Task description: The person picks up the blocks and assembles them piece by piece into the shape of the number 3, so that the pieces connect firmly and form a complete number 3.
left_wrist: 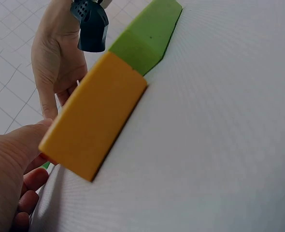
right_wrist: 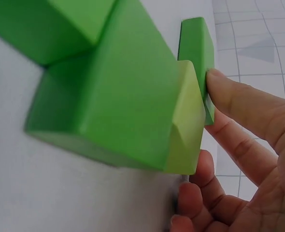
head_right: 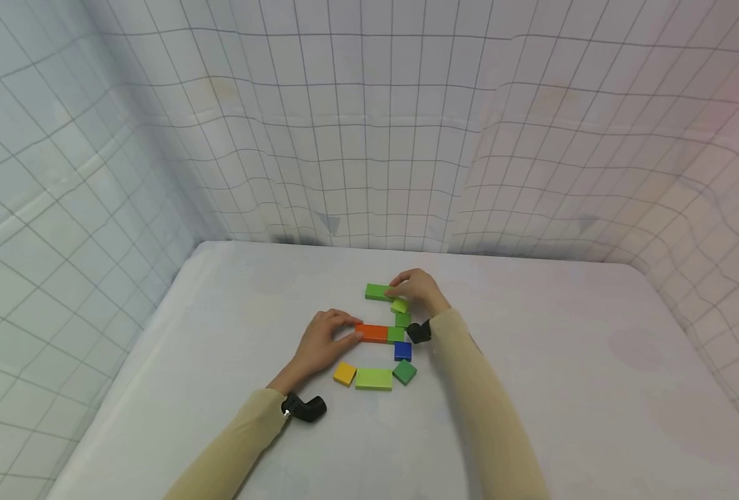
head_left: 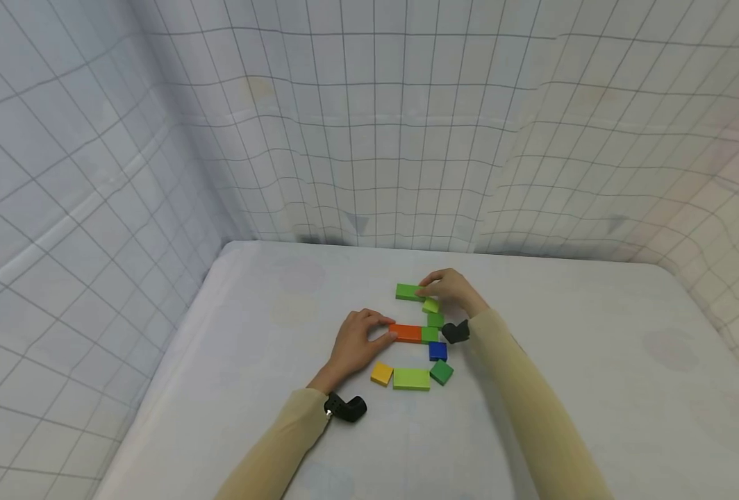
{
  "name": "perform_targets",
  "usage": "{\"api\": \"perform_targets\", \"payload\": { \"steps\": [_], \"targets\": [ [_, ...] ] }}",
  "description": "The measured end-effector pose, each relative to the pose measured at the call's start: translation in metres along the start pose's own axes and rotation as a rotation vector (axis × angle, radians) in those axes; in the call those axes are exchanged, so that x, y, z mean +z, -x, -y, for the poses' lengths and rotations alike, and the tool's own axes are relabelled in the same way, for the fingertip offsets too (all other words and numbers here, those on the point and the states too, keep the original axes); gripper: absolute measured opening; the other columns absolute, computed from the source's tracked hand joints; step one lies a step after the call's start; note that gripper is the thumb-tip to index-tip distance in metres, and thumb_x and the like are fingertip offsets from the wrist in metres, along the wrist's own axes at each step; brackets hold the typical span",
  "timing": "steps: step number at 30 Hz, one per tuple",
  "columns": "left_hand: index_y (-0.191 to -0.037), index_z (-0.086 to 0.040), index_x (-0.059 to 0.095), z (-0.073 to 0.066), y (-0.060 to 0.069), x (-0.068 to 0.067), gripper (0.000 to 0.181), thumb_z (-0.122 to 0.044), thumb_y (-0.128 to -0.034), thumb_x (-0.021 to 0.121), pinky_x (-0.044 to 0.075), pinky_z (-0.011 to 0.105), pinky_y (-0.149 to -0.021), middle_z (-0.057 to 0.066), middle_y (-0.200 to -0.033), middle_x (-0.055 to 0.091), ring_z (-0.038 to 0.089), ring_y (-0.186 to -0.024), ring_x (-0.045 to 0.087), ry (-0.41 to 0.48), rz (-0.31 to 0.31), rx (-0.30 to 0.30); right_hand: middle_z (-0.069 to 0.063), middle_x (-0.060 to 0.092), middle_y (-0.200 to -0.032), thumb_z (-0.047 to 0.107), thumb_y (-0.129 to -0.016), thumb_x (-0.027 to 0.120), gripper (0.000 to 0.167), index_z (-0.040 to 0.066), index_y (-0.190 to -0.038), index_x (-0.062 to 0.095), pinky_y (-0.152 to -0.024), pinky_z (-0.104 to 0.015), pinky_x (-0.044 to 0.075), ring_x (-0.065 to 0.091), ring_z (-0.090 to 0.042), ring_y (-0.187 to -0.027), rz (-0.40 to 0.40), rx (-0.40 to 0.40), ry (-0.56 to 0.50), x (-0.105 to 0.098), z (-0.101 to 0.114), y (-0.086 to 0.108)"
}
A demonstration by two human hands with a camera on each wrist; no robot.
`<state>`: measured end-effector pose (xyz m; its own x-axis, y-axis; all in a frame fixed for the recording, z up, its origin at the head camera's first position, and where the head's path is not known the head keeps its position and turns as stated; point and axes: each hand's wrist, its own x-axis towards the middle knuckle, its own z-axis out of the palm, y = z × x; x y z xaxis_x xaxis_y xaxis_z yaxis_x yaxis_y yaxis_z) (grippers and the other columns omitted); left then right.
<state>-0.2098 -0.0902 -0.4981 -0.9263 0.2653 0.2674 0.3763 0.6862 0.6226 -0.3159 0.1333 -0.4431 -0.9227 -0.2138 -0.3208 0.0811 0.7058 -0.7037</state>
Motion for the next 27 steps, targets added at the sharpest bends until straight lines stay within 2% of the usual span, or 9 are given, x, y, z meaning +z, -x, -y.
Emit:
{"api": "perform_targets", "payload": {
  "steps": [8,16,22,27],
  "targets": [
    [-0.11,-0.02,0.071,-0.001,-0.001,0.0,0.029,-0.038,-0.0875,0.068,0.038,0.038,-0.089,-0.002,-0.107,0.06,0.019,-0.101,0.048,0.003,0.003,-0.008,-0.012,0.054,-0.127,0.032,-0.083,0.074,0.032,0.011,-0.106,0.071,-0.1,-0.048,0.032,0.045,-0.027,-0.11,0.022,-0.021,-0.01,-0.001,0.0,0.002],
    [-0.11,-0.02,0.071,0.0,0.0,0.001,0.028,-0.038,-0.0877,0.068,0.038,0.038,-0.089,-0.002,-0.107,0.06,0.019,-0.101,0.048,0.0,0.006,-0.005,-0.013,0.051,-0.132,0.032,-0.082,0.074,0.03,0.012,-0.104,0.072,-0.101,-0.05,0.03,0.044,-0.029,-0.114,0.006,-0.002,-0.019,0.0,0.002,0.006],
    [-0.109,-0.02,0.071,-0.001,0.001,0.0,0.028,-0.038,-0.0876,0.068,0.038,0.037,-0.089,-0.003,-0.107,0.06,0.018,-0.101,0.048,0.0,0.007,-0.012,-0.015,0.05,-0.133,0.035,-0.087,0.069,0.04,0.01,-0.116,0.067,-0.1,-0.05,0.033,0.046,-0.031,-0.117,0.015,-0.028,0.007,-0.001,-0.003,0.005],
    [-0.11,-0.02,0.071,-0.002,0.0,-0.001,0.029,-0.038,-0.0876,0.068,0.038,0.038,-0.089,-0.003,-0.107,0.06,0.018,-0.102,0.048,0.002,0.007,-0.014,-0.018,0.053,-0.128,0.042,-0.091,0.061,0.05,0.008,-0.127,0.059,-0.09,-0.046,0.042,0.053,-0.03,-0.105,0.012,-0.085,0.037,-0.013,-0.01,0.016]
  ]
}}
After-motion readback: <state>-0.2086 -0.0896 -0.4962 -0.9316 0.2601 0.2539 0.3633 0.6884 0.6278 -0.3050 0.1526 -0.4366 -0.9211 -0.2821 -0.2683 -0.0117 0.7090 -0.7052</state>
